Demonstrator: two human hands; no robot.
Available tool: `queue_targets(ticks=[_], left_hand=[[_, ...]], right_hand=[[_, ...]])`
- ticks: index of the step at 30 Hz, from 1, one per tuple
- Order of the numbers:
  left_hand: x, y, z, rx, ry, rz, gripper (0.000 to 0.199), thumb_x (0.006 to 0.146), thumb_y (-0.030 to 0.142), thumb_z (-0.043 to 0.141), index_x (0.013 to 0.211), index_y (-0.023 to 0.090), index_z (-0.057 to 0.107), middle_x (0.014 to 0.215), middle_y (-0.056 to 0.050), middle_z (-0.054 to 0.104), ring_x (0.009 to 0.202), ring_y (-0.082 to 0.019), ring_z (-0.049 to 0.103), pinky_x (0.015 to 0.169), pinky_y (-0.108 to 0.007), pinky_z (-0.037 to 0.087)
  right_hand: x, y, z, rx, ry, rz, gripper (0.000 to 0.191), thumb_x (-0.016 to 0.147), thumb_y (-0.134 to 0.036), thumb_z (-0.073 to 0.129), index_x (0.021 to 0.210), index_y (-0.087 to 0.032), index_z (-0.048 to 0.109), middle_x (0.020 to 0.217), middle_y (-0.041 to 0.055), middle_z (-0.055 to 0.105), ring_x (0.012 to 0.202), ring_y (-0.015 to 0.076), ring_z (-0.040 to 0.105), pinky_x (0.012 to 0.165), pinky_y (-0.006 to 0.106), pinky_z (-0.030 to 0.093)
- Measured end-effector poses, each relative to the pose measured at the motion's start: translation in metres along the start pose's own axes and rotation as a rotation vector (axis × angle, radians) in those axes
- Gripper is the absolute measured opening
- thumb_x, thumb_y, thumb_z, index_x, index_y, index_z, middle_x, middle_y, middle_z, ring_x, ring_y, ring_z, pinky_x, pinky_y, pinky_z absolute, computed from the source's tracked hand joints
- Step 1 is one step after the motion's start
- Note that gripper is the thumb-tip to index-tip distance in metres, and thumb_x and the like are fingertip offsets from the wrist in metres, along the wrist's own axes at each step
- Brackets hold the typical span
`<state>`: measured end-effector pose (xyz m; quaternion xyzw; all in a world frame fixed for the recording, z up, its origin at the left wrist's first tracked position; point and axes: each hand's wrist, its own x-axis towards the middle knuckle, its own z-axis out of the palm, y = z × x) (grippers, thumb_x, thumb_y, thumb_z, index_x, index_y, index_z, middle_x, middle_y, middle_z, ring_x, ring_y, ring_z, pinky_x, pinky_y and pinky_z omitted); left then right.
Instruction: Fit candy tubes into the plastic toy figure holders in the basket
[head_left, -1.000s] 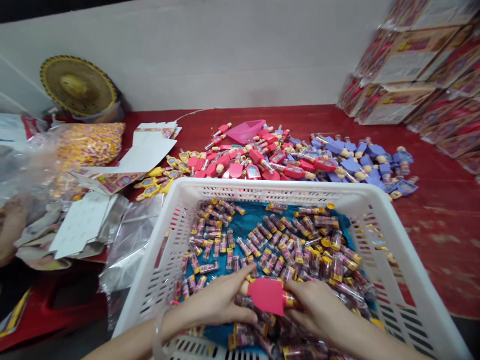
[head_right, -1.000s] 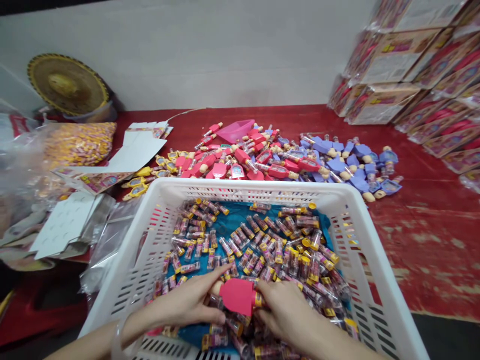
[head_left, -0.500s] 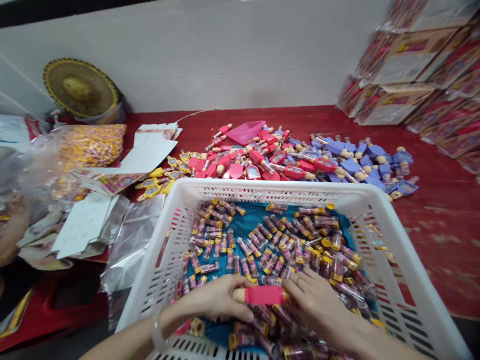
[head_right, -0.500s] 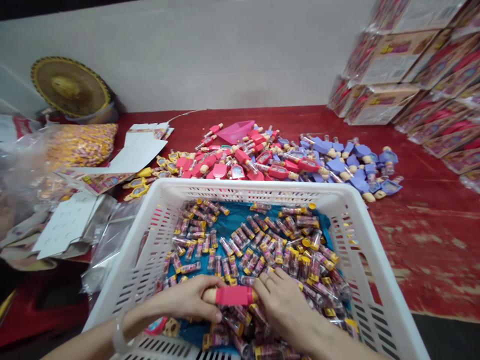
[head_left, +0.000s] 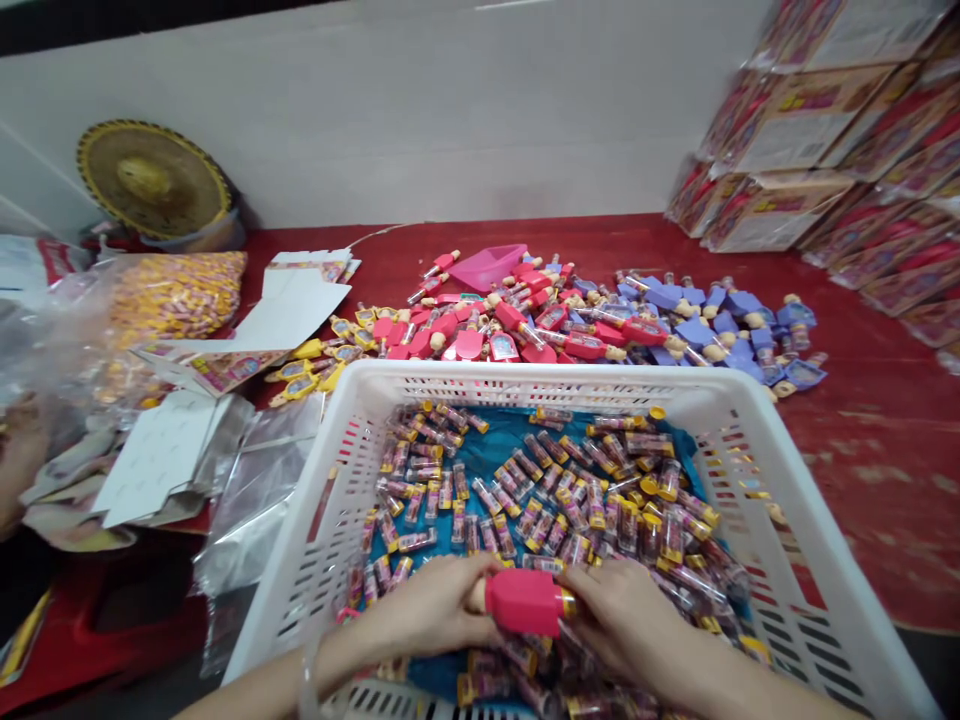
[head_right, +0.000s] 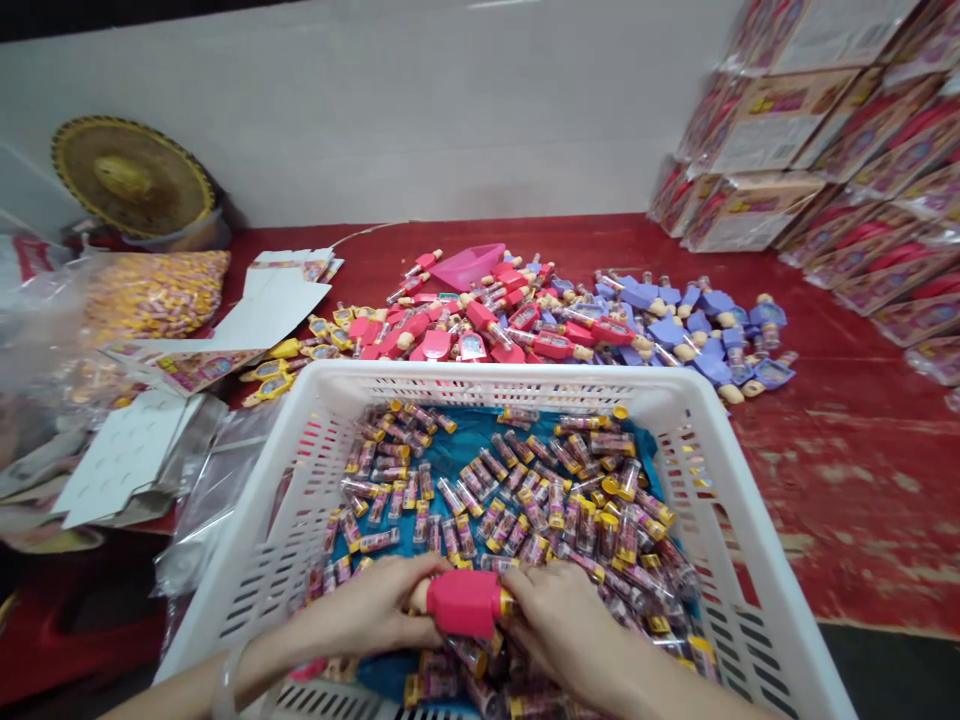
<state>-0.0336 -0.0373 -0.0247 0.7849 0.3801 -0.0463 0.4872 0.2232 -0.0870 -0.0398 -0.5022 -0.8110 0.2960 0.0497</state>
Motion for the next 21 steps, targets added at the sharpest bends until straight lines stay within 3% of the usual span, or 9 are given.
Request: queue_targets(ticks=[2, 3, 5, 9, 10, 13, 16, 18, 21], left_hand=[[-0.002, 0.002, -0.004, -0.108, -0.207, 0.007, 0.038, 0.077, 0.04, 0.066, 0.11, 0.022, 0.06, 0.092, 0.002, 0.067, 0.078, -0.017, 0.062, 0.064, -0.022, 0.046], [-0.002, 0.003, -0.002, -0.113, -0.241, 0.034, 0.037, 0.078, 0.041, 0.065, 0.109, 0.022, 0.06, 0.092, 0.002, 0.067, 0.077, -0.017, 0.062, 0.064, -0.022, 0.046], [-0.002, 0.004, 0.007, -0.011, -0.128, 0.091, 0.035, 0.083, 0.033, 0.059, 0.115, 0.021, 0.058, 0.098, -0.001, 0.067, 0.082, -0.018, 0.062, 0.07, -0.024, 0.047], [0.002, 0.0, 0.022, 0.309, 0.141, 0.161, 0.041, 0.083, 0.017, 0.05, 0.124, 0.019, 0.051, 0.107, -0.009, 0.064, 0.092, -0.023, 0.061, 0.081, -0.034, 0.047], [0.003, -0.001, 0.022, 0.323, 0.165, 0.158, 0.042, 0.082, 0.015, 0.05, 0.124, 0.019, 0.051, 0.108, -0.009, 0.064, 0.095, -0.024, 0.06, 0.084, -0.035, 0.047], [0.001, 0.001, 0.01, 0.105, 0.132, 0.06, 0.053, 0.078, 0.017, 0.058, 0.13, 0.025, 0.047, 0.112, -0.005, 0.064, 0.101, -0.022, 0.06, 0.088, -0.034, 0.046], [-0.001, 0.005, -0.001, -0.283, -0.13, -0.048, 0.056, 0.073, 0.032, 0.07, 0.125, 0.024, 0.052, 0.112, -0.001, 0.065, 0.1, -0.022, 0.061, 0.082, -0.029, 0.049], [-0.001, 0.006, 0.0, -0.355, -0.206, -0.029, 0.048, 0.075, 0.033, 0.068, 0.119, 0.021, 0.056, 0.109, -0.001, 0.066, 0.096, -0.022, 0.062, 0.079, -0.027, 0.049], [0.002, 0.003, 0.01, -0.026, 0.041, 0.111, 0.047, 0.079, 0.02, 0.057, 0.126, 0.022, 0.052, 0.112, -0.004, 0.065, 0.097, -0.023, 0.06, 0.084, -0.032, 0.047]], right_hand=[[0.0, 0.003, 0.009, -0.144, 0.111, -0.094, 0.018, 0.074, -0.012, 0.054, 0.087, -0.016, 0.065, 0.078, 0.0067, 0.068, 0.068, 0.0181, 0.057, 0.067, 0.03, 0.037], [0.0, 0.004, 0.01, -0.155, 0.108, -0.091, 0.019, 0.071, -0.009, 0.054, 0.085, -0.016, 0.065, 0.079, 0.0069, 0.068, 0.069, 0.0183, 0.057, 0.067, 0.03, 0.037], [-0.002, 0.002, 0.006, -0.059, -0.012, -0.005, 0.02, 0.067, -0.01, 0.056, 0.083, -0.017, 0.065, 0.078, 0.0043, 0.068, 0.067, 0.0168, 0.057, 0.062, 0.027, 0.036], [-0.005, -0.003, -0.014, 0.393, -0.436, 0.187, 0.022, 0.071, -0.03, 0.065, 0.091, -0.022, 0.065, 0.073, -0.0046, 0.065, 0.056, 0.0112, 0.052, 0.049, 0.02, 0.031], [-0.005, -0.003, -0.016, 0.435, -0.457, 0.197, 0.025, 0.071, -0.034, 0.067, 0.094, -0.023, 0.065, 0.074, -0.0048, 0.065, 0.057, 0.0112, 0.053, 0.049, 0.02, 0.032], [-0.002, 0.001, -0.006, 0.171, -0.19, 0.106, 0.02, 0.075, -0.028, 0.063, 0.093, -0.02, 0.065, 0.08, 0.001, 0.067, 0.066, 0.0151, 0.057, 0.057, 0.023, 0.036], [0.0, 0.006, 0.012, -0.158, 0.071, -0.069, 0.015, 0.076, -0.016, 0.057, 0.088, -0.016, 0.065, 0.077, 0.0066, 0.067, 0.068, 0.0182, 0.057, 0.066, 0.029, 0.038], [0.0, 0.006, 0.013, -0.158, 0.065, -0.072, 0.018, 0.074, -0.013, 0.055, 0.089, -0.016, 0.065, 0.078, 0.0068, 0.068, 0.068, 0.0186, 0.058, 0.067, 0.029, 0.038], [-0.001, 0.002, -0.002, 0.135, -0.171, 0.082, 0.02, 0.073, -0.02, 0.06, 0.092, -0.018, 0.064, 0.081, 0.0014, 0.068, 0.069, 0.0165, 0.058, 0.061, 0.024, 0.037]])
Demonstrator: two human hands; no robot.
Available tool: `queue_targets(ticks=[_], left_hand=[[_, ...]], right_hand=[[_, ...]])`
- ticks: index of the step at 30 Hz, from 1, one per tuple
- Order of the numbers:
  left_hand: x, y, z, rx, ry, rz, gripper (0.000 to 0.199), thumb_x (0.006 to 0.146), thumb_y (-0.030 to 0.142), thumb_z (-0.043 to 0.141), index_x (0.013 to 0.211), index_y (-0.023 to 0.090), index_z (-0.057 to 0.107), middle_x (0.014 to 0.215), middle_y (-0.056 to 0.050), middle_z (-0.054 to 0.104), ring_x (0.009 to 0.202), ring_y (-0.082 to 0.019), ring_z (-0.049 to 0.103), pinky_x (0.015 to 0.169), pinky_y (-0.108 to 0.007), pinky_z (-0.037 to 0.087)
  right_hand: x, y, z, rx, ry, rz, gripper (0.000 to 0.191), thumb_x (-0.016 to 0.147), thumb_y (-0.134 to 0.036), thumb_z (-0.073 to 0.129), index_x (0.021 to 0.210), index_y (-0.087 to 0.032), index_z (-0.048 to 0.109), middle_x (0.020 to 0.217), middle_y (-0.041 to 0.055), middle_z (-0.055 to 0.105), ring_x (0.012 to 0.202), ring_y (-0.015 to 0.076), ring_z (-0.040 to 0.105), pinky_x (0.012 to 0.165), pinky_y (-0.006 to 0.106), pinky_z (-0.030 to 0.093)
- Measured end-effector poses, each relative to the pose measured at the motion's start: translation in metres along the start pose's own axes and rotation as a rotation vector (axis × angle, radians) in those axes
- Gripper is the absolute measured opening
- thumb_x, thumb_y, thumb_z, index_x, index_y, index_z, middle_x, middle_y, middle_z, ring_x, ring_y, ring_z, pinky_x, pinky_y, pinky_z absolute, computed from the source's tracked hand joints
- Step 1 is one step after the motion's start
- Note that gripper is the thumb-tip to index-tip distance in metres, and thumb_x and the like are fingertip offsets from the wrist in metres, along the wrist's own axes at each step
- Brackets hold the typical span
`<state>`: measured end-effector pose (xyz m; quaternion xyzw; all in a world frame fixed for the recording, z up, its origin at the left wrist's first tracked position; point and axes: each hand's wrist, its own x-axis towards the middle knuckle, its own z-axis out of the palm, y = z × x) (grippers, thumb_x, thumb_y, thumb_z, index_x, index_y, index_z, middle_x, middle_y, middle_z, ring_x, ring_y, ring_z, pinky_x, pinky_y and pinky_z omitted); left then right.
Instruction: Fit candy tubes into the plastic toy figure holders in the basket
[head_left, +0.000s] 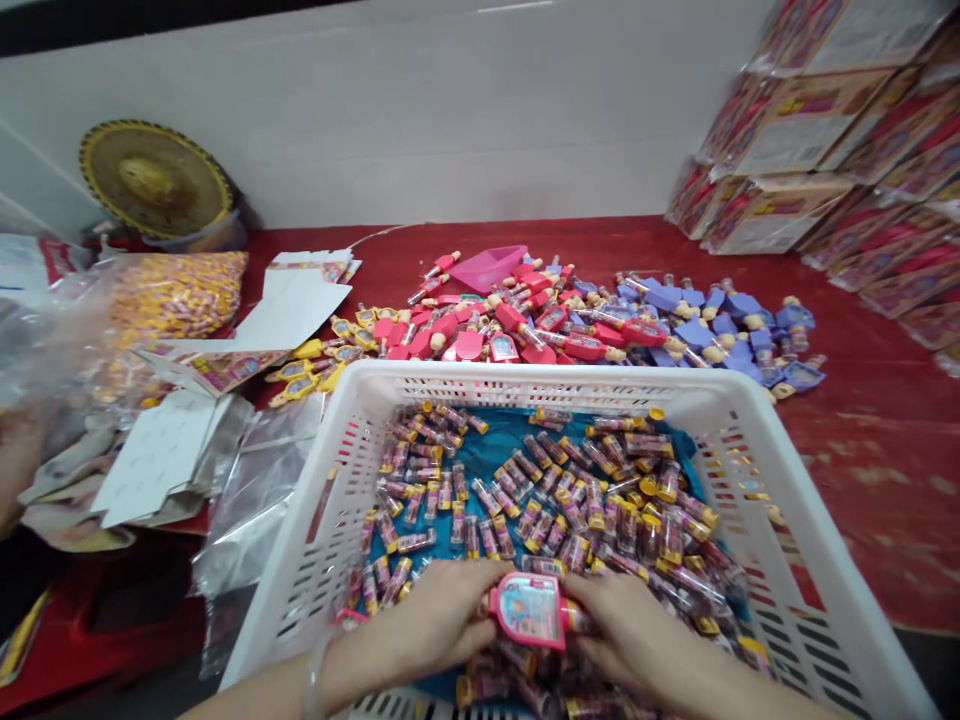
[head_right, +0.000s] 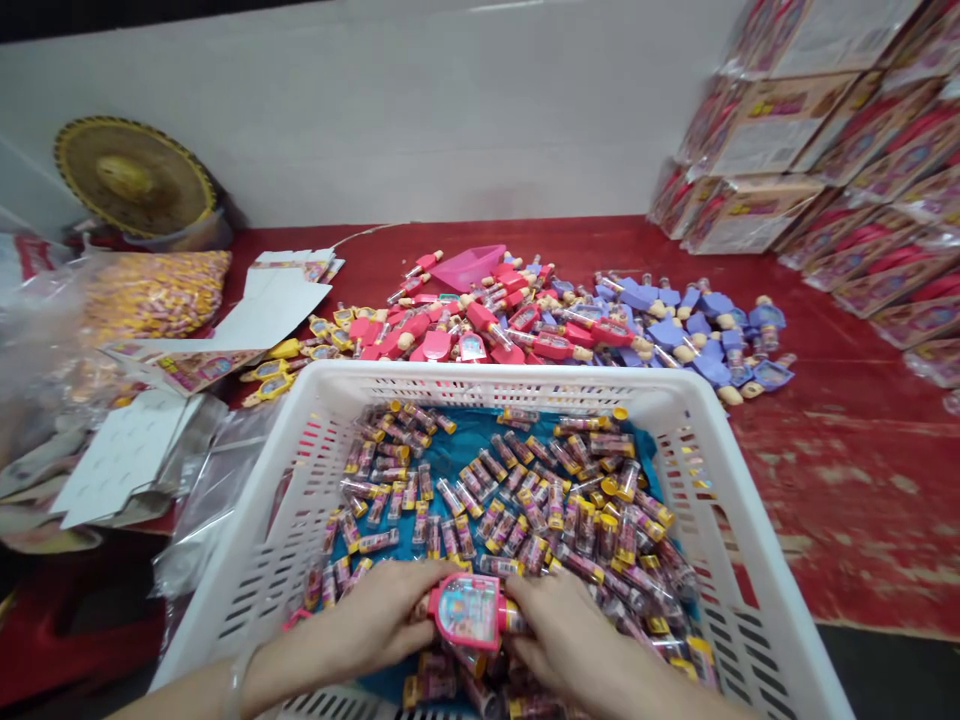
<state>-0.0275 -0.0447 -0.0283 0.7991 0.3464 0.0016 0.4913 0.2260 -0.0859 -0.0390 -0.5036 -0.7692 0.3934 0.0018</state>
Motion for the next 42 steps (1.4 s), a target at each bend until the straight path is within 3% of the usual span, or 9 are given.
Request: queue_targets(ticks=[4, 7, 11, 18, 24, 26, 32, 38, 42], left_hand=[[0.002, -0.006, 0.006, 0.356, 0.201, 0.11, 0.054, 0.076, 0.01, 0.051, 0.128, 0.019, 0.05, 0.109, -0.011, 0.063, 0.098, -0.026, 0.059, 0.086, -0.04, 0.046], [0.0, -0.006, -0.002, 0.196, 0.169, 0.013, 0.051, 0.078, 0.016, 0.055, 0.129, 0.022, 0.05, 0.113, -0.007, 0.063, 0.1, -0.023, 0.059, 0.087, -0.034, 0.046], [-0.004, -0.003, -0.007, -0.019, -0.139, -0.099, 0.039, 0.078, 0.032, 0.063, 0.115, 0.022, 0.058, 0.095, 0.002, 0.067, 0.079, -0.017, 0.062, 0.068, -0.022, 0.047], [0.003, -0.01, 0.005, 0.413, 0.301, 0.161, 0.05, 0.079, 0.012, 0.048, 0.128, 0.016, 0.051, 0.106, -0.013, 0.063, 0.096, -0.025, 0.057, 0.085, -0.04, 0.046], [-0.005, -0.002, -0.013, -0.01, -0.025, 0.006, 0.056, 0.081, 0.032, 0.063, 0.134, 0.026, 0.045, 0.115, -0.002, 0.064, 0.095, -0.019, 0.062, 0.082, -0.028, 0.049], [-0.005, -0.004, -0.008, 0.048, -0.032, 0.064, 0.047, 0.086, 0.033, 0.058, 0.131, 0.025, 0.048, 0.105, -0.002, 0.066, 0.088, -0.019, 0.062, 0.076, -0.027, 0.049], [0.004, -0.015, 0.004, 0.436, 0.419, 0.31, 0.048, 0.089, 0.014, 0.044, 0.136, 0.021, 0.045, 0.103, -0.011, 0.062, 0.09, -0.021, 0.058, 0.079, -0.036, 0.047], [-0.004, 0.002, -0.016, -0.037, 0.015, 0.049, 0.046, 0.086, 0.03, 0.059, 0.131, 0.026, 0.049, 0.105, -0.001, 0.064, 0.088, -0.017, 0.06, 0.074, -0.024, 0.049], [-0.002, -0.005, -0.005, 0.238, 0.277, 0.21, 0.039, 0.09, 0.018, 0.048, 0.129, 0.024, 0.051, 0.099, -0.005, 0.063, 0.086, -0.017, 0.057, 0.075, -0.028, 0.047]], right_hand=[[-0.003, -0.004, -0.016, 0.363, -0.278, 0.045, 0.027, 0.07, -0.034, 0.07, 0.093, -0.021, 0.064, 0.083, -0.0048, 0.066, 0.069, 0.0136, 0.056, 0.055, 0.02, 0.035], [0.001, 0.001, -0.003, 0.022, 0.051, -0.044, 0.012, 0.077, -0.022, 0.061, 0.089, -0.018, 0.063, 0.076, -0.0001, 0.065, 0.063, 0.0137, 0.054, 0.058, 0.023, 0.035], [0.005, 0.007, 0.019, -0.35, 0.375, -0.215, 0.01, 0.077, -0.011, 0.055, 0.084, -0.016, 0.061, 0.074, 0.0055, 0.064, 0.065, 0.0165, 0.055, 0.066, 0.028, 0.036], [-0.003, -0.004, -0.013, 0.247, -0.221, 0.044, 0.026, 0.072, -0.038, 0.07, 0.089, -0.02, 0.063, 0.084, -0.0025, 0.067, 0.07, 0.0143, 0.057, 0.055, 0.02, 0.035], [0.005, 0.006, 0.008, -0.276, 0.33, -0.11, 0.012, 0.079, -0.016, 0.055, 0.088, -0.016, 0.063, 0.077, 0.0071, 0.066, 0.069, 0.0188, 0.056, 0.069, 0.03, 0.037], [0.004, 0.006, 0.009, -0.235, 0.296, -0.132, 0.012, 0.08, -0.017, 0.054, 0.088, -0.017, 0.063, 0.078, 0.0052, 0.065, 0.069, 0.0178, 0.056, 0.067, 0.028, 0.037], [0.0, -0.001, -0.011, 0.11, -0.113, -0.132, 0.015, 0.08, -0.03, 0.06, 0.09, -0.019, 0.062, 0.078, -0.0041, 0.065, 0.063, 0.0121, 0.053, 0.055, 0.021, 0.033], [0.007, 0.009, 0.009, -0.261, 0.357, -0.125, 0.013, 0.075, -0.016, 0.054, 0.084, -0.015, 0.063, 0.073, 0.0062, 0.065, 0.064, 0.0175, 0.054, 0.063, 0.029, 0.033], [0.002, 0.003, -0.01, -0.002, 0.035, -0.029, 0.016, 0.072, -0.02, 0.059, 0.088, -0.019, 0.062, 0.076, -0.0008, 0.065, 0.062, 0.0134, 0.053, 0.055, 0.024, 0.031]])
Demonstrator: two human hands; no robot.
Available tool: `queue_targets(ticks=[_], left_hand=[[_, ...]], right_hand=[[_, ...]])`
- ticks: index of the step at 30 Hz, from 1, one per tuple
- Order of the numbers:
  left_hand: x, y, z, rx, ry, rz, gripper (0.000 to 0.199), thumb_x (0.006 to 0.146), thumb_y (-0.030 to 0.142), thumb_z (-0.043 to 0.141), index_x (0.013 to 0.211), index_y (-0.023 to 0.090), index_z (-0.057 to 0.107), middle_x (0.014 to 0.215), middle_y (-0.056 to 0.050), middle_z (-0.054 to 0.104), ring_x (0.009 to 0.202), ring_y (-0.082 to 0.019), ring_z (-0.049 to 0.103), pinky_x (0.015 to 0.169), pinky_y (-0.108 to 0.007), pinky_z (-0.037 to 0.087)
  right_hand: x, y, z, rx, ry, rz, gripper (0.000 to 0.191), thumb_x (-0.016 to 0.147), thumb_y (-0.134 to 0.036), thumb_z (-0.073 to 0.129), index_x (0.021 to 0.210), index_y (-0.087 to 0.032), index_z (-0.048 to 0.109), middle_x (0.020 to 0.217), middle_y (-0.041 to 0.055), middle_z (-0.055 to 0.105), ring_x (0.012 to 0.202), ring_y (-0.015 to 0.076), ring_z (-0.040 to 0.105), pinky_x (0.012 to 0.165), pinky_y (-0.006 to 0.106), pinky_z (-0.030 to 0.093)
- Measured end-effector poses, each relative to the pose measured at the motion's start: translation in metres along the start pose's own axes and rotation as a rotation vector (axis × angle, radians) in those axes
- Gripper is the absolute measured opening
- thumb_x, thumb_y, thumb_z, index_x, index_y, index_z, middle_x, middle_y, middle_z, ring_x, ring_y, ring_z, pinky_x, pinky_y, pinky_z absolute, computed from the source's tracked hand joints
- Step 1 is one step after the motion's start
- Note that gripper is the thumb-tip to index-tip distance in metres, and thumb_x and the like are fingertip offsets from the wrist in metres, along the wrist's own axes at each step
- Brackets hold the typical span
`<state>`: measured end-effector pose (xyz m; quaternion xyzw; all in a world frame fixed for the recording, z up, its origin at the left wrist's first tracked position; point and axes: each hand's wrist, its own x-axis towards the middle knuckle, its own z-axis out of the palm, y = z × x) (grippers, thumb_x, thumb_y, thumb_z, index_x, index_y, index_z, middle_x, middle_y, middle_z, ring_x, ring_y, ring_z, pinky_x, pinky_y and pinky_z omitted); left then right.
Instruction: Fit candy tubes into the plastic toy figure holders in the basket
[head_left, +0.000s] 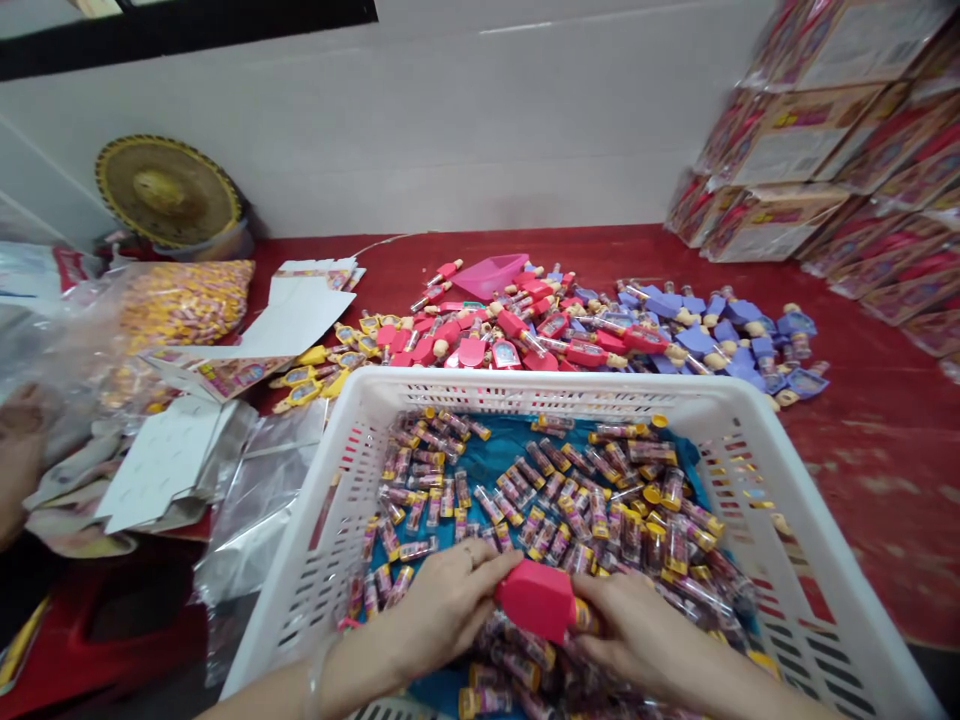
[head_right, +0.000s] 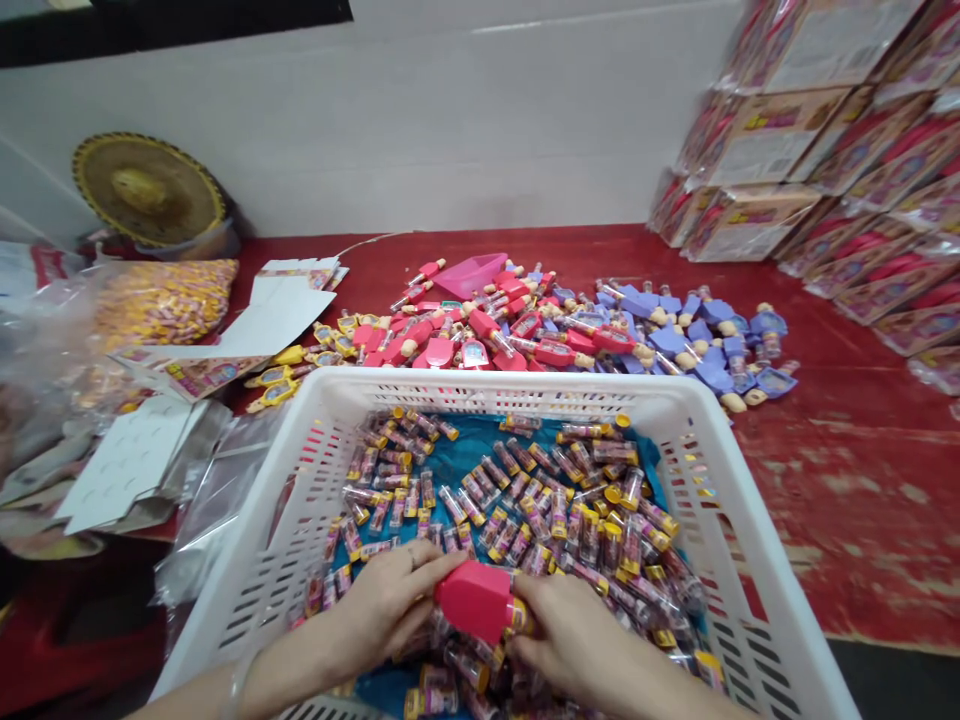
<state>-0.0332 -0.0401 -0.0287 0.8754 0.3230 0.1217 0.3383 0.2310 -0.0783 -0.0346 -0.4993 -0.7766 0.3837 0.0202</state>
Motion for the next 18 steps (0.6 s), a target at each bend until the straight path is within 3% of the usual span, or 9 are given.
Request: queue_targets(ticks=[3, 5, 7, 9, 10, 12, 14, 16, 18], left_hand=[[0.001, -0.005, 0.005, 0.162, 0.182, 0.103, 0.047, 0.088, 0.011, 0.045, 0.133, 0.023, 0.048, 0.107, -0.01, 0.061, 0.093, -0.02, 0.056, 0.081, -0.034, 0.046], [0.002, -0.004, -0.002, 0.043, 0.101, -0.014, 0.05, 0.086, 0.013, 0.048, 0.135, 0.024, 0.047, 0.11, -0.01, 0.061, 0.095, -0.02, 0.057, 0.084, -0.034, 0.047], [0.004, 0.001, -0.012, -0.211, -0.116, -0.16, 0.053, 0.086, 0.02, 0.053, 0.138, 0.024, 0.044, 0.109, -0.006, 0.063, 0.092, -0.019, 0.059, 0.08, -0.03, 0.049], [0.005, 0.007, -0.019, -0.432, -0.321, -0.198, 0.052, 0.088, 0.029, 0.056, 0.138, 0.026, 0.044, 0.107, -0.001, 0.065, 0.089, -0.017, 0.061, 0.074, -0.025, 0.05], [0.005, 0.009, -0.019, -0.455, -0.343, -0.176, 0.051, 0.089, 0.031, 0.056, 0.138, 0.027, 0.044, 0.106, -0.001, 0.065, 0.089, -0.017, 0.061, 0.073, -0.025, 0.05], [0.004, 0.008, -0.013, -0.28, -0.192, -0.089, 0.046, 0.091, 0.029, 0.052, 0.137, 0.026, 0.046, 0.104, -0.004, 0.065, 0.088, -0.018, 0.06, 0.074, -0.027, 0.049], [0.002, 0.004, -0.002, 0.005, 0.029, 0.024, 0.044, 0.092, 0.021, 0.047, 0.136, 0.024, 0.048, 0.099, -0.007, 0.065, 0.083, -0.018, 0.058, 0.074, -0.031, 0.048], [0.002, -0.002, 0.005, 0.167, 0.14, 0.108, 0.045, 0.091, 0.015, 0.045, 0.134, 0.024, 0.049, 0.097, -0.009, 0.065, 0.082, -0.019, 0.057, 0.074, -0.033, 0.048], [0.002, -0.005, 0.005, 0.132, 0.144, 0.059, 0.048, 0.089, 0.014, 0.046, 0.136, 0.024, 0.046, 0.104, -0.009, 0.064, 0.09, -0.02, 0.058, 0.08, -0.035, 0.047]], right_hand=[[-0.002, -0.004, -0.013, 0.153, -0.222, -0.007, 0.013, 0.076, -0.029, 0.062, 0.085, -0.019, 0.061, 0.075, -0.0043, 0.064, 0.06, 0.0113, 0.052, 0.051, 0.021, 0.029], [0.0, -0.002, -0.007, 0.019, -0.071, -0.001, 0.01, 0.077, -0.024, 0.058, 0.085, -0.018, 0.061, 0.073, -0.0017, 0.064, 0.059, 0.0125, 0.052, 0.052, 0.023, 0.03], [0.003, 0.004, 0.006, -0.206, 0.185, -0.065, 0.012, 0.077, -0.014, 0.053, 0.086, -0.016, 0.062, 0.072, 0.0024, 0.064, 0.06, 0.0148, 0.053, 0.058, 0.026, 0.034], [0.005, 0.01, 0.019, -0.346, 0.357, -0.162, 0.016, 0.075, -0.009, 0.05, 0.085, -0.016, 0.062, 0.07, 0.0049, 0.063, 0.062, 0.0164, 0.053, 0.063, 0.028, 0.036], [0.005, 0.012, 0.021, -0.334, 0.367, -0.178, 0.017, 0.074, -0.008, 0.05, 0.085, -0.016, 0.061, 0.07, 0.0047, 0.063, 0.062, 0.0161, 0.053, 0.064, 0.028, 0.036], [0.003, 0.011, 0.017, -0.153, 0.24, -0.102, 0.016, 0.072, -0.011, 0.053, 0.085, -0.018, 0.061, 0.07, 0.0014, 0.062, 0.06, 0.0141, 0.051, 0.06, 0.025, 0.036], [0.002, 0.008, 0.005, 0.148, -0.023, 0.005, 0.012, 0.073, -0.018, 0.059, 0.085, -0.018, 0.06, 0.074, -0.0021, 0.062, 0.061, 0.012, 0.051, 0.057, 0.022, 0.035], [0.002, 0.004, -0.006, 0.391, -0.24, 0.048, 0.016, 0.073, -0.028, 0.065, 0.085, -0.019, 0.061, 0.078, -0.0037, 0.062, 0.064, 0.0112, 0.05, 0.055, 0.019, 0.035], [0.004, 0.003, -0.008, 0.357, -0.211, 0.051, 0.015, 0.075, -0.028, 0.064, 0.087, -0.018, 0.061, 0.077, -0.0026, 0.062, 0.064, 0.0117, 0.05, 0.055, 0.02, 0.035]])
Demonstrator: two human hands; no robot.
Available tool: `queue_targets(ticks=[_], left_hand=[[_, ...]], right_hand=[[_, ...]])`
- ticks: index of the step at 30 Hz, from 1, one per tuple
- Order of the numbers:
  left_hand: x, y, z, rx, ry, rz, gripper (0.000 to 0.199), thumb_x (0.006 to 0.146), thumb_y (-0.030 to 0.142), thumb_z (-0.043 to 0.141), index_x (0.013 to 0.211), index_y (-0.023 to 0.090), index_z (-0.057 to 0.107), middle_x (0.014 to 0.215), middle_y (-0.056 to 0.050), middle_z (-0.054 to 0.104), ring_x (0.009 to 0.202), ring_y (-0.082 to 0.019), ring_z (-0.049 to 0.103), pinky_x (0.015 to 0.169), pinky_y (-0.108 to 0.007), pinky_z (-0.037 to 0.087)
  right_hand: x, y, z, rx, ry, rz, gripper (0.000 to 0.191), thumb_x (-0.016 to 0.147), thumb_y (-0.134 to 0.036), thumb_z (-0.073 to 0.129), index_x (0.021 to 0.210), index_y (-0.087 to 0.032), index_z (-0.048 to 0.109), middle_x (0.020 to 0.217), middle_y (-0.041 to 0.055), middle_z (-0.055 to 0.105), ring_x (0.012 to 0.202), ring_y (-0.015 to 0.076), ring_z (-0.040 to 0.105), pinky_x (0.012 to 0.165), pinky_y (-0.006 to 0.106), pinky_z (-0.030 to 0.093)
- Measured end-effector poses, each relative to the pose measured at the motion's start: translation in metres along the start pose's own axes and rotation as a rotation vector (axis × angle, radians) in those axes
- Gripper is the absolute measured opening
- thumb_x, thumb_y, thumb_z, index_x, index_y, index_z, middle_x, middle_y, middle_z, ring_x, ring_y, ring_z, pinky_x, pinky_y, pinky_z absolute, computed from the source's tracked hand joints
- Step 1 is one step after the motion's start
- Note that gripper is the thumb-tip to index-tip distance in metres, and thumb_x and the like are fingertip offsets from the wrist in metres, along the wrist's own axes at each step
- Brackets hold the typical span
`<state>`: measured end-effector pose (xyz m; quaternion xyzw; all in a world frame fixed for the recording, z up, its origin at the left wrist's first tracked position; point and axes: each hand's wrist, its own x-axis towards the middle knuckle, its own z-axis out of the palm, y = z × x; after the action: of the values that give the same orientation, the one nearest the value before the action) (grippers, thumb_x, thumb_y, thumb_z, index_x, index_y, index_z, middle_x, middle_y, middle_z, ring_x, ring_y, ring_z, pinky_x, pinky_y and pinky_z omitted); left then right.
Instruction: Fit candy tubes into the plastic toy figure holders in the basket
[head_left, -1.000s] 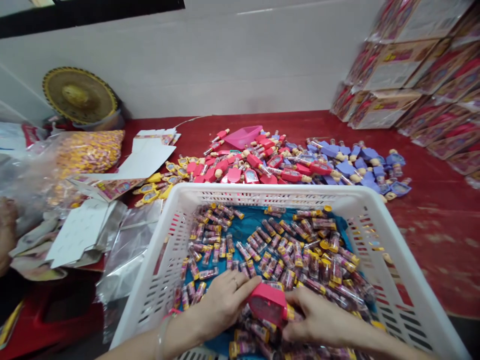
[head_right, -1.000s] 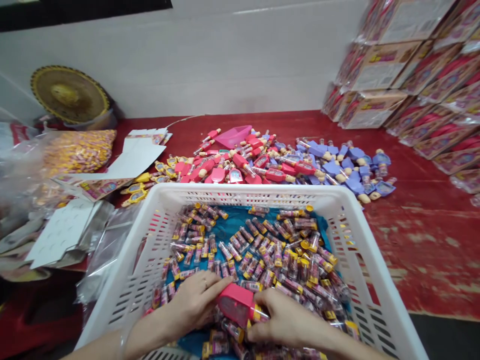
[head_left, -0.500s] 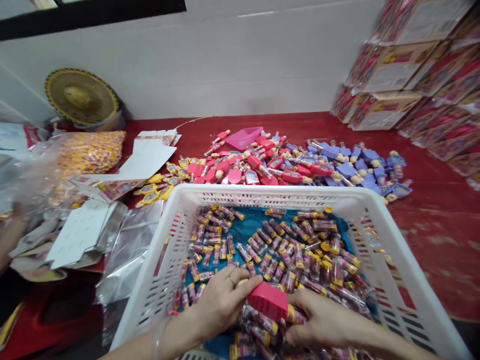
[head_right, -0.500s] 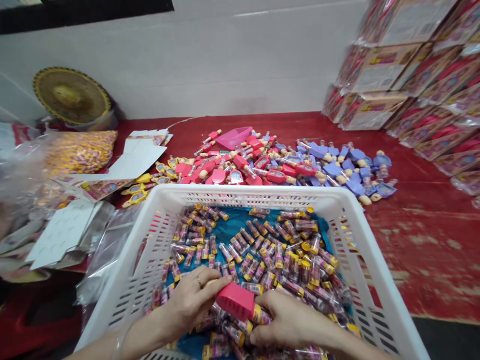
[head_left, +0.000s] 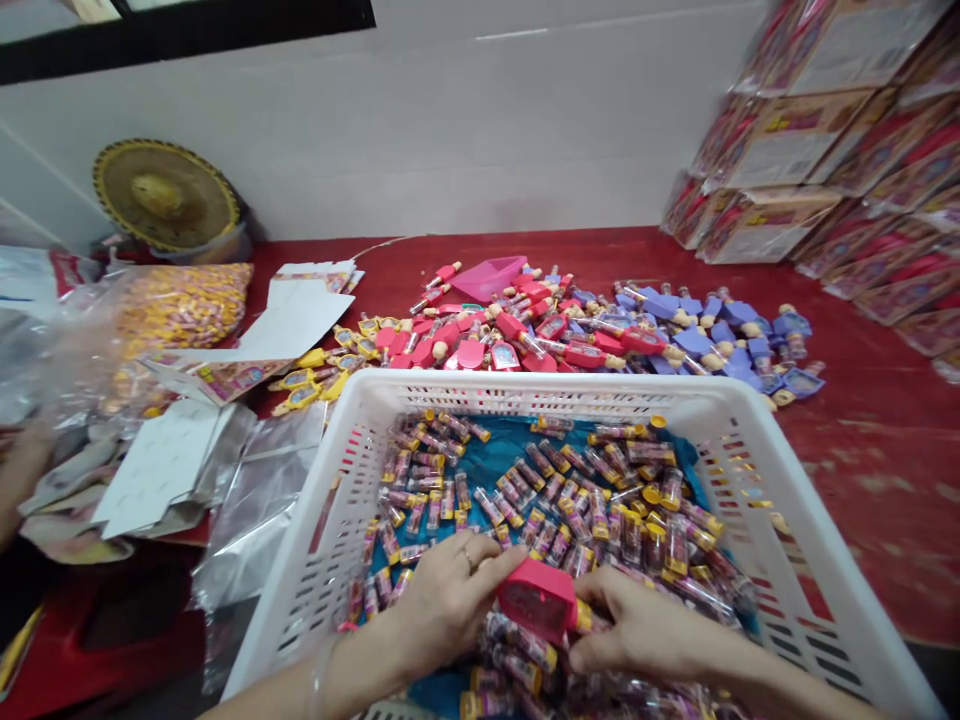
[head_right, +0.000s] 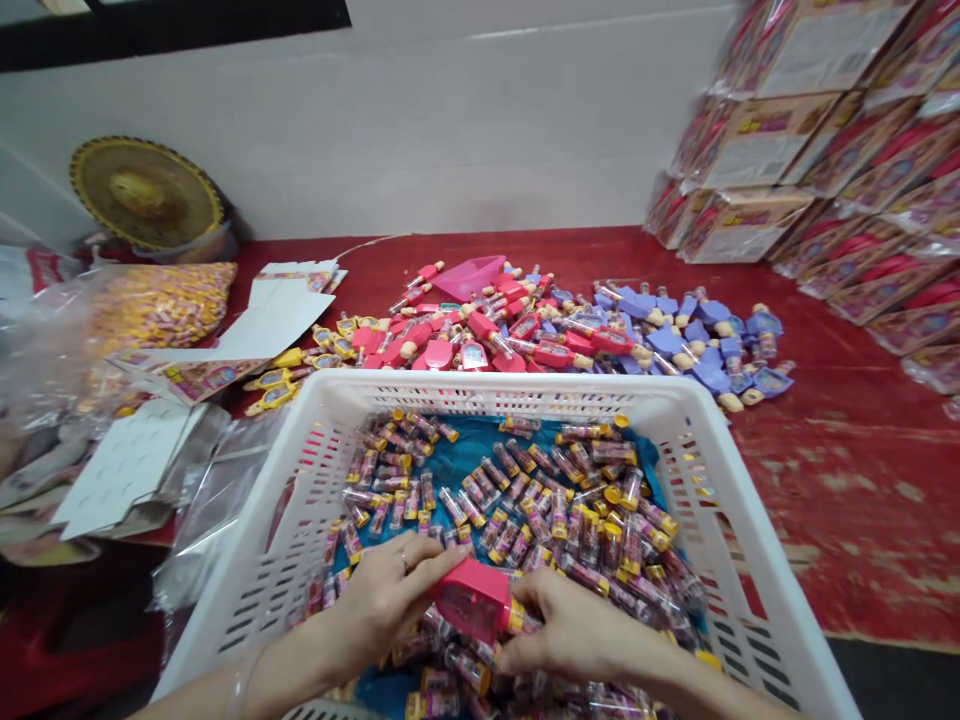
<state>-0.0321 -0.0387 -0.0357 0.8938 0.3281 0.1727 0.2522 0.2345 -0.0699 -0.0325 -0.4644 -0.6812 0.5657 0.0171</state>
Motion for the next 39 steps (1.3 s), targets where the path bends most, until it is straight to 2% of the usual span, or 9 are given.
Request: queue_targets(ticks=[4, 6, 13, 20, 27, 30, 34, 36, 39], left_hand=[[0.005, 0.002, -0.015, -0.437, -0.3, -0.306, 0.05, 0.085, 0.025, 0.059, 0.134, 0.023, 0.048, 0.111, -0.004, 0.064, 0.094, -0.019, 0.06, 0.079, -0.028, 0.049], [0.006, 0.005, -0.018, -0.552, -0.431, -0.324, 0.043, 0.086, 0.03, 0.059, 0.128, 0.022, 0.053, 0.104, -0.001, 0.066, 0.088, -0.018, 0.061, 0.07, -0.023, 0.049], [0.0, 0.001, -0.001, 0.032, 0.065, 0.127, 0.044, 0.089, 0.013, 0.047, 0.131, 0.023, 0.052, 0.106, -0.011, 0.065, 0.087, -0.02, 0.058, 0.077, -0.035, 0.047], [0.009, 0.006, -0.023, -0.613, -0.358, -0.268, 0.048, 0.09, 0.031, 0.055, 0.137, 0.025, 0.045, 0.114, -0.003, 0.065, 0.096, -0.019, 0.062, 0.08, -0.027, 0.05], [0.0, 0.001, 0.003, 0.036, 0.073, 0.15, 0.045, 0.09, 0.013, 0.046, 0.134, 0.026, 0.048, 0.098, -0.007, 0.064, 0.084, -0.017, 0.059, 0.074, -0.027, 0.047], [0.001, 0.0, -0.002, -0.107, -0.014, -0.015, 0.049, 0.088, 0.018, 0.053, 0.136, 0.026, 0.045, 0.111, -0.007, 0.062, 0.095, -0.018, 0.058, 0.082, -0.029, 0.046], [0.006, 0.007, -0.018, -0.532, -0.404, -0.269, 0.037, 0.09, 0.036, 0.055, 0.123, 0.02, 0.057, 0.098, -0.001, 0.065, 0.081, -0.015, 0.059, 0.067, -0.02, 0.045], [0.005, 0.01, -0.018, -0.503, -0.398, -0.239, 0.033, 0.093, 0.036, 0.049, 0.119, 0.019, 0.059, 0.092, -0.001, 0.064, 0.078, -0.015, 0.056, 0.063, -0.019, 0.043], [0.002, 0.011, -0.007, -0.143, -0.097, -0.014, 0.034, 0.093, 0.025, 0.047, 0.125, 0.019, 0.055, 0.091, -0.006, 0.063, 0.077, -0.016, 0.054, 0.065, -0.023, 0.042]], right_hand=[[0.01, 0.013, 0.016, -0.59, 0.497, -0.2, 0.02, 0.077, -0.009, 0.05, 0.091, -0.014, 0.063, 0.075, 0.0052, 0.065, 0.065, 0.0158, 0.054, 0.064, 0.027, 0.036], [0.012, 0.016, 0.022, -0.678, 0.573, -0.248, 0.022, 0.075, -0.007, 0.049, 0.09, -0.014, 0.064, 0.075, 0.0067, 0.066, 0.066, 0.0167, 0.055, 0.066, 0.028, 0.036], [-0.001, -0.005, -0.005, -0.058, -0.054, 0.058, 0.019, 0.073, -0.033, 0.068, 0.081, -0.018, 0.062, 0.068, -0.0049, 0.061, 0.057, 0.0107, 0.051, 0.05, 0.019, 0.032], [0.019, 0.022, 0.014, -0.748, 0.614, -0.231, 0.022, 0.074, -0.006, 0.053, 0.09, -0.013, 0.066, 0.079, 0.0087, 0.068, 0.069, 0.0186, 0.058, 0.068, 0.029, 0.039], [0.002, -0.003, 0.0, -0.069, -0.003, 0.136, 0.019, 0.066, -0.029, 0.072, 0.076, -0.018, 0.06, 0.068, -0.0044, 0.061, 0.056, 0.0112, 0.051, 0.047, 0.018, 0.032], [0.006, 0.003, 0.001, -0.249, 0.152, 0.065, 0.009, 0.071, -0.023, 0.065, 0.077, -0.017, 0.061, 0.068, -0.002, 0.062, 0.057, 0.0122, 0.051, 0.05, 0.021, 0.034], [0.019, 0.023, 0.017, -0.778, 0.575, -0.245, 0.014, 0.073, -0.008, 0.054, 0.082, -0.014, 0.063, 0.074, 0.0072, 0.066, 0.064, 0.017, 0.056, 0.065, 0.027, 0.038], [0.018, 0.023, 0.021, -0.755, 0.563, -0.233, 0.015, 0.07, -0.008, 0.055, 0.082, -0.015, 0.062, 0.072, 0.0058, 0.066, 0.062, 0.0161, 0.056, 0.062, 0.026, 0.038], [0.009, 0.008, 0.013, -0.386, 0.252, -0.008, 0.008, 0.067, -0.015, 0.061, 0.073, -0.018, 0.057, 0.063, -0.0034, 0.059, 0.053, 0.0112, 0.049, 0.049, 0.021, 0.03]])
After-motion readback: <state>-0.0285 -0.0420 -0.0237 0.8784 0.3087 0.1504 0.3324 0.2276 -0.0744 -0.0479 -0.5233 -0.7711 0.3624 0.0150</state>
